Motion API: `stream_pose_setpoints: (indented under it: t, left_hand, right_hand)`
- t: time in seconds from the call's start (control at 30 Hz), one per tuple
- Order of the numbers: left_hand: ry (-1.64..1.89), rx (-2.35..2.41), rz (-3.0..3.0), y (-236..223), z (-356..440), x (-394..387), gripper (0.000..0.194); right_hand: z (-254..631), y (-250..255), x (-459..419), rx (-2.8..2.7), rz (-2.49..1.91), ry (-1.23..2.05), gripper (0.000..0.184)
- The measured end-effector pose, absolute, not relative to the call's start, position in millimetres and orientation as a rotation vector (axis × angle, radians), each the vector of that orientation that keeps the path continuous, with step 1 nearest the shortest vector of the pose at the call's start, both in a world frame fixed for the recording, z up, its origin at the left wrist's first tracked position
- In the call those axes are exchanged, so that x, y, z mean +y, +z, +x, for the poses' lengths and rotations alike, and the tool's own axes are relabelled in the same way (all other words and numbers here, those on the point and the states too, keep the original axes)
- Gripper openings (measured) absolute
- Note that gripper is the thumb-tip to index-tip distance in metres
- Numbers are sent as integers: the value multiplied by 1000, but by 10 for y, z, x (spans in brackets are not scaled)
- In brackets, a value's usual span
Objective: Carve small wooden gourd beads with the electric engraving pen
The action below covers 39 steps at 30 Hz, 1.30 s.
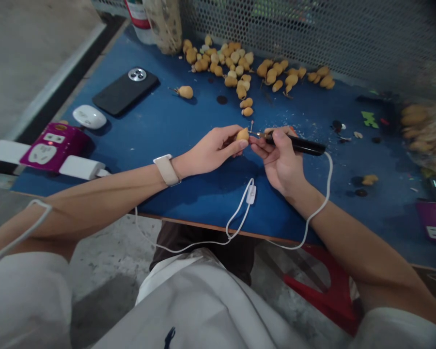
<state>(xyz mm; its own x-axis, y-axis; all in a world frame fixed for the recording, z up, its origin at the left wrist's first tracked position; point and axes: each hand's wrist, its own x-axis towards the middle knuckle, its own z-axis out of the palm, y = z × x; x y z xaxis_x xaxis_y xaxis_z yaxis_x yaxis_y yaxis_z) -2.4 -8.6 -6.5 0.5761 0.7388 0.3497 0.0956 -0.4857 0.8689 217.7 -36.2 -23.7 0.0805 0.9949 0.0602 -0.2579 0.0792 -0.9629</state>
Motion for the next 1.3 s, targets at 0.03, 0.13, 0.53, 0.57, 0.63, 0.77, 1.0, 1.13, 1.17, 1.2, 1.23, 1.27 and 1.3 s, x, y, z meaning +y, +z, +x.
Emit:
stream_pose_setpoints:
  t: [0.03,0.13,0.53,0.57,0.63,0.77,1.0,1.13,1.17,1.2,1.23,1.27,1.3]
  left_hand:
    - [930,671,1938,-66,-26,-84,64]
    - [927,669,1935,-76,-29,-71,66]
    - [938,651,1918,-112,-22,-46,65]
    - [938,655,1920,-111,-18,-47,66]
    - [944,654,1912,-107,-10,-49,67]
    - [949,617,1871,-89,5,-56,67]
    - [937,589,1851,-54,3,-71,66]
    - [941,604,1864,-69,3,-65,68]
    - [943,606,1866,-77,3,-61,68]
    - [945,607,1868,-86,2,-57,68]
    - [947,609,1870,-94,1,-54,67]
    - [949,611,1872,-102,0,-50,67]
    - [950,612,1874,-109,0,-48,67]
  right_hand:
    - [2174,-235,-364,-996,-996,1215,55]
    - [2170,-229,-369,-998,-995,1215,55]
    - [2179,-238,-363,-1019,-981,1225,52]
    - [2180,-243,-358,-1018,-990,1227,52]
    - [2186,-258,-342,-1010,-1005,1235,53]
    - [2208,-295,-298,-982,-1021,1255,54]
    - [2221,-311,-294,-938,-1032,1272,53]
    - [2218,-317,-306,-963,-1039,1264,55]
    - [2217,-319,-307,-972,-1034,1263,55]
    - [2217,-320,-308,-980,-1030,1263,55]
    - [2216,-321,-308,-986,-1026,1262,55]
    - [2215,-320,-309,-991,-1024,1260,55]
    - [2214,-319,-310,-994,-1022,1259,55]
